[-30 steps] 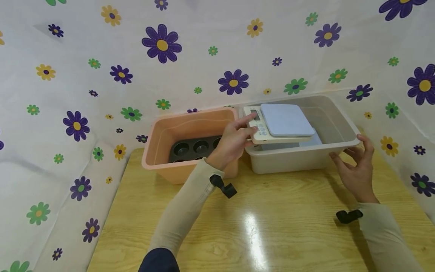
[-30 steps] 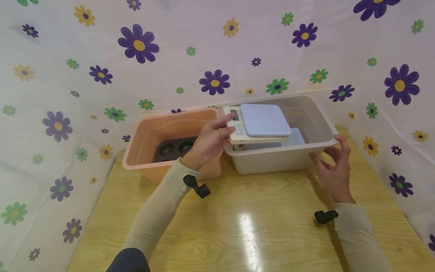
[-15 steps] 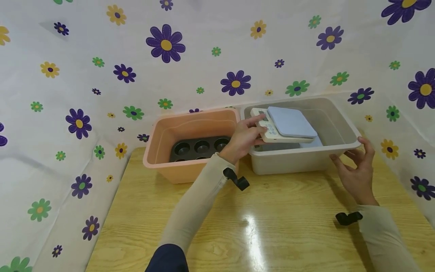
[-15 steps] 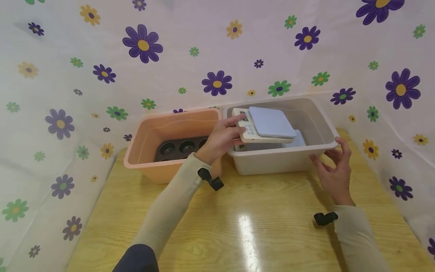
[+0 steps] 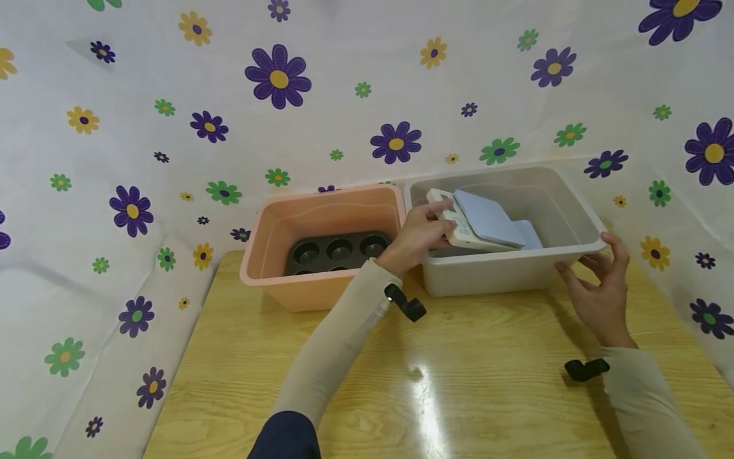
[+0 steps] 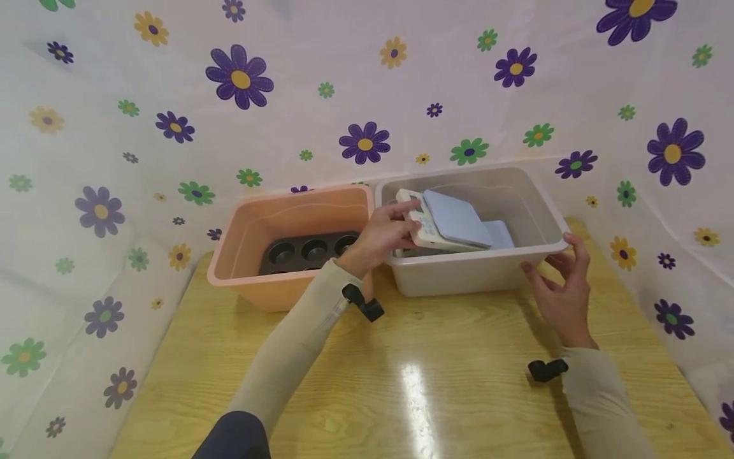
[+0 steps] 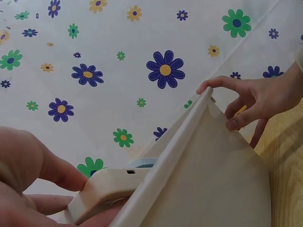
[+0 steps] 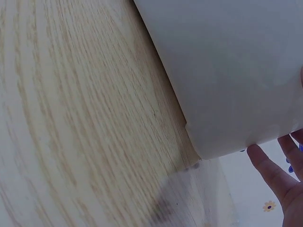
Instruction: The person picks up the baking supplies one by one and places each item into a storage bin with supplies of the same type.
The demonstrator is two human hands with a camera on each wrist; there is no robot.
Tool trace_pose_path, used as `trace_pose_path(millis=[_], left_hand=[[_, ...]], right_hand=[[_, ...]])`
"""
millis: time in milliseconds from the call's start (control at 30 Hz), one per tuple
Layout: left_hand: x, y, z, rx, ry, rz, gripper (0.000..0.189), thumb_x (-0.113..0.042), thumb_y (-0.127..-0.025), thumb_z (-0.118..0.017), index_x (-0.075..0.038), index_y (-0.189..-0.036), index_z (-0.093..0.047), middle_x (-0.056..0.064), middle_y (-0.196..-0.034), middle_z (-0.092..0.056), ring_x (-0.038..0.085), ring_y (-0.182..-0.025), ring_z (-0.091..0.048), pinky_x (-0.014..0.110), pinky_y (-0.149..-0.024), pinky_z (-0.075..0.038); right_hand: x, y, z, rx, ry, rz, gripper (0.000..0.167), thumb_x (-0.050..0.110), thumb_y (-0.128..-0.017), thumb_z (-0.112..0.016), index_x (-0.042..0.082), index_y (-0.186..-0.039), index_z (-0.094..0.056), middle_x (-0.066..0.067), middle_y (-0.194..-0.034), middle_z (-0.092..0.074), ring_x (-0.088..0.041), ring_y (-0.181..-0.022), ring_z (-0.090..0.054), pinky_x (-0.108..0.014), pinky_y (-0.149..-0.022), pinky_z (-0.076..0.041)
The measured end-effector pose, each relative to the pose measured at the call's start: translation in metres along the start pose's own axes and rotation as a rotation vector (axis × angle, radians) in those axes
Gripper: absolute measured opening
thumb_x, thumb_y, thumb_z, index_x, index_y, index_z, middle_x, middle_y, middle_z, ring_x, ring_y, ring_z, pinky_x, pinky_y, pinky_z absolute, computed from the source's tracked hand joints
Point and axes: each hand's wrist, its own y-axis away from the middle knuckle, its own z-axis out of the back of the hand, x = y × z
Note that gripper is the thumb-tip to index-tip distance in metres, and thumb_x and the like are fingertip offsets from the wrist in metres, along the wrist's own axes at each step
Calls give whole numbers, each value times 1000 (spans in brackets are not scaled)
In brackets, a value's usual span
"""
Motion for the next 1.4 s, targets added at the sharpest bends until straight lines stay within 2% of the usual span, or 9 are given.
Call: trace_pose_path(millis=[133,233,333,433,533,667,800,1067,1400], left_hand=[[-1,1,-3,-10,-52,-20,58,1,-107,-61,-10,-163,-52,23,-144,-63,29,-113,-72,50,-104,-64],[-5,6,-5,-33,-190,-38,62,-9,-108,-61,-11,-168,-45,22,-160,-54,33,-136,-63,54,-121,-52],[-11,13,-4,-42,-373,-79,72,-21,-108,-62,-14,-173,-34,16,-178,-34,34,-163,-38,57,-135,-34],[-17,22,0,-37,-479,-126,77,-27,-108,-62,-15,-175,-26,13,-184,-17,34,-171,-20,59,-139,-23],[-24,30,5,-36,-454,-172,74,-24,-110,-60,-14,-175,-27,12,-183,-20,35,-169,-25,59,-138,-25],[-30,39,10,-72,-318,-184,66,-19,-111,-59,-14,-172,-33,10,-179,-30,34,-163,-36,60,-135,-32],[-32,49,18,-93,-208,-168,65,-15,-112,-59,-18,-172,-35,8,-181,-25,34,-167,-28,61,-133,-34],[-27,67,41,-123,-378,-242,62,-22,-113,-58,-19,-171,-37,4,-180,-32,33,-167,-33,57,-136,-31],[-11,80,61,-138,-363,-324,55,-23,-113,-58,-20,-166,-44,15,-162,-54,32,-144,-58,57,-122,-52]], right_hand=[[-1,0,0,-3,8,3,88,-10,-97,-72,18,-167,-28,20,-135,-61,3,-124,-63,-5,-83,-57],[-2,0,-2,-3,13,7,87,-9,-97,-72,19,-167,-28,21,-135,-60,3,-124,-62,-5,-83,-57],[-2,-1,-3,-1,12,7,87,-9,-98,-72,18,-167,-28,21,-135,-60,3,-124,-62,-5,-83,-57],[-1,-1,-3,1,15,8,86,-8,-98,-73,18,-167,-27,21,-135,-60,3,-123,-62,-5,-83,-57],[-1,-2,-3,0,21,10,86,-7,-98,-73,19,-167,-28,22,-135,-61,3,-123,-62,-4,-83,-56],[-1,-3,-3,3,26,11,86,-6,-98,-73,18,-167,-27,22,-135,-60,4,-122,-62,-4,-83,-56],[-2,-4,-3,9,17,10,86,-7,-99,-72,18,-167,-27,21,-136,-60,4,-123,-62,-5,-83,-56],[1,-8,-3,20,15,-27,88,-4,-100,-72,26,-168,-26,18,-136,-57,2,-124,-61,-3,-84,-55],[4,-9,-2,26,-2,-55,90,-5,-99,-71,29,-169,-26,14,-138,-54,2,-124,-61,-4,-84,-56]])
